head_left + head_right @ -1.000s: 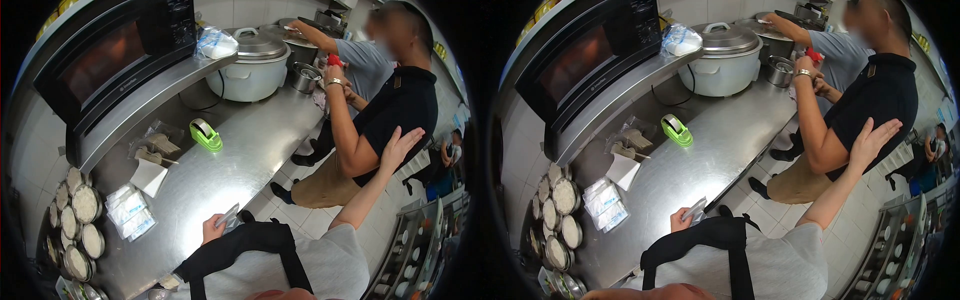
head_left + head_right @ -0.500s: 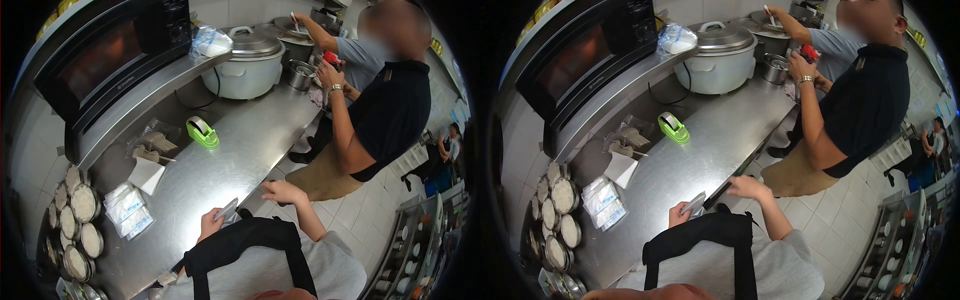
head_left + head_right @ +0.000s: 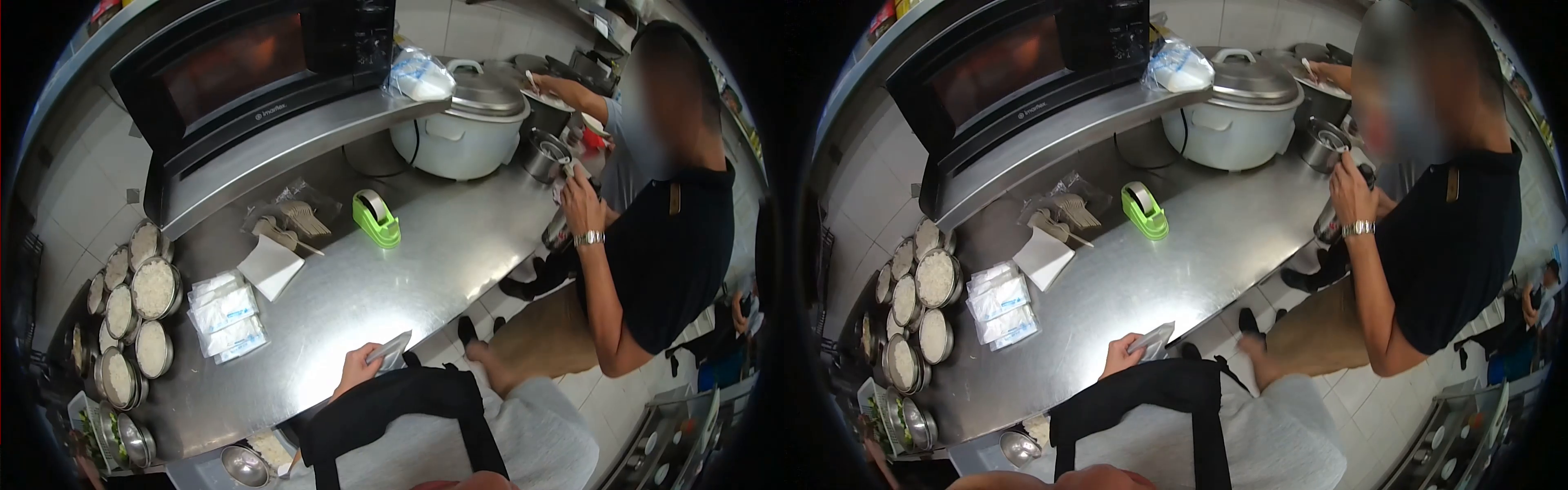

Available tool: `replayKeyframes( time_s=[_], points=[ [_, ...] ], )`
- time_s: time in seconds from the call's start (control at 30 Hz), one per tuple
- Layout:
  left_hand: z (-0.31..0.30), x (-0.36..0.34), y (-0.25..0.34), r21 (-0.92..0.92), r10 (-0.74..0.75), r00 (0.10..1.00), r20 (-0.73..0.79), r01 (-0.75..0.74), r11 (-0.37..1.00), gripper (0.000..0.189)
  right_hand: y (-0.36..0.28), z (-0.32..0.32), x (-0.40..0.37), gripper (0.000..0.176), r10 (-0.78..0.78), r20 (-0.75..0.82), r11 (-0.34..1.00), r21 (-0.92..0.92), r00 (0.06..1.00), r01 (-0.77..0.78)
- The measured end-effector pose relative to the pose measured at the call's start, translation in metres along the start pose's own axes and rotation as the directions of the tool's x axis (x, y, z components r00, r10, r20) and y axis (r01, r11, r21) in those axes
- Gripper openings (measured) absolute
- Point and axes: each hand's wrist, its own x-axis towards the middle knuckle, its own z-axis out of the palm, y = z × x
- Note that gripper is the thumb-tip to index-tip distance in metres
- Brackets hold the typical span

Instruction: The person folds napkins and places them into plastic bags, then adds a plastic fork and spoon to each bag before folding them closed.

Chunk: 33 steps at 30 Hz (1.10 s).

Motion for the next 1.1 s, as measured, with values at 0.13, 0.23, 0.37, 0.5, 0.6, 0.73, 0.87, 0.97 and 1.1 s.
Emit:
replayKeyframes(
  time_s=[0.13, 0.23, 0.37, 0.5, 0.6, 0.73, 0.87, 0.97, 1.1],
  points=[
    [0.001, 0.001, 0.010, 0.010, -0.047, 0.999, 0.006, 0.047, 0.999, 0.017, 0.004, 0.094, 0.037, 0.036, -0.433, 0.559, 0.853, 0.001, 0.707, 0.522],
    [0.000, 0.001, 0.011, -0.010, -0.066, 0.998, 0.001, 0.066, 0.998, 0.016, 0.016, 0.085, 0.058, 0.030, -0.340, 0.382, 0.935, 0.036, 0.859, 0.354],
    [0.001, 0.003, 0.010, 0.015, -0.061, 0.998, 0.024, 0.060, 0.998, 0.016, 0.016, 0.086, 0.097, 0.025, -0.108, 0.131, 0.953, 0.297, 0.985, 0.064],
    [0.001, 0.002, 0.007, 0.019, -0.062, 0.998, 0.012, 0.061, 0.998, 0.017, -0.005, 0.089, 0.077, 0.026, -0.163, 0.119, 0.914, 0.392, 0.979, 0.104],
    [0.001, 0.002, 0.007, 0.023, -0.080, 0.997, 0.013, 0.080, 0.997, 0.017, -0.024, 0.101, 0.048, 0.030, -0.416, 0.449, 0.908, 0.152, 0.791, 0.391],
    [0.000, 0.003, 0.009, -0.017, -0.099, 0.995, -0.005, 0.099, 0.995, 0.017, -0.035, 0.102, 0.027, 0.030, -0.545, 0.610, 0.830, 0.297, 0.575, 0.472],
    [-0.001, 0.001, 0.008, -0.006, -0.061, 0.998, 0.009, 0.061, 0.998, 0.018, -0.032, 0.103, 0.039, 0.028, -0.496, 0.457, 0.859, 0.136, 0.738, 0.493],
    [-0.001, 0.002, 0.013, -0.009, -0.071, 0.997, 0.010, 0.071, 0.997, 0.018, -0.032, 0.081, 0.047, 0.026, -0.467, 0.391, 0.881, 0.132, 0.793, 0.454],
    [-0.002, 0.001, 0.008, -0.021, -0.063, 0.998, 0.024, 0.064, 0.998, 0.018, -0.032, -0.010, 0.023, 0.020, -0.495, 0.283, 0.868, 0.208, 0.821, 0.451]
  ],
)
